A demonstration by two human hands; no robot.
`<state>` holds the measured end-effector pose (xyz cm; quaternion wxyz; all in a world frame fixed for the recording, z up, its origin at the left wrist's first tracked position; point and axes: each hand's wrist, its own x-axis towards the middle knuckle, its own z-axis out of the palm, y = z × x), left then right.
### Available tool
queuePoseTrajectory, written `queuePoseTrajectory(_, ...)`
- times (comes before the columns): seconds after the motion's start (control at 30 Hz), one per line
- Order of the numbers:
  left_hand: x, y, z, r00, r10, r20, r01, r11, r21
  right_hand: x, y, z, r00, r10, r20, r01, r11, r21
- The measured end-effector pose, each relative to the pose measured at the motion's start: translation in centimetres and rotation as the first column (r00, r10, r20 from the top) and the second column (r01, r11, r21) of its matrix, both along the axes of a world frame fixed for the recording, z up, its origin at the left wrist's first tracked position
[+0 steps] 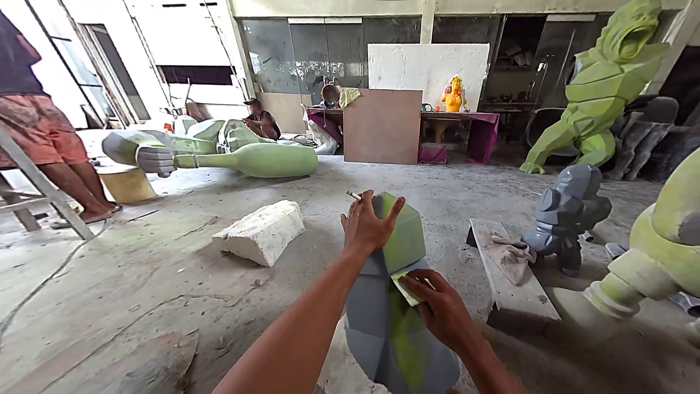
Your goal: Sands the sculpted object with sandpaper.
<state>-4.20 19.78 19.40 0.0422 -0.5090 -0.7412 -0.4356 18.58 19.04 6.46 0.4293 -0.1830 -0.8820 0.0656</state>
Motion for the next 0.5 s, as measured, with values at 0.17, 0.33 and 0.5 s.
queuePoseTrajectory(0.17,-0.4,-0.3,-0.2,1.0,-0.009,0.012,0.009,1.0,0.0,0.8,-0.4,-0.8,0.999,-0.023,0.031,0.022,0.999,0.036)
queuePoseTrajectory(0.33,-0.9,-0.5,-0.3,1.0,0.002,0.012,-0.002,1.0,0.011,0.1,0.0,0.1,1.0,0.019,-0.006,-0.019,0.996,0.087)
queuePoseTrajectory(0.5,-1.4,-0.9,-0.2,1.0,-0.019,0.009,0.019,1.0,0.015,-1.6,-0.1,0.1,0.999,0.017,0.028,-0.02,0.995,0.094)
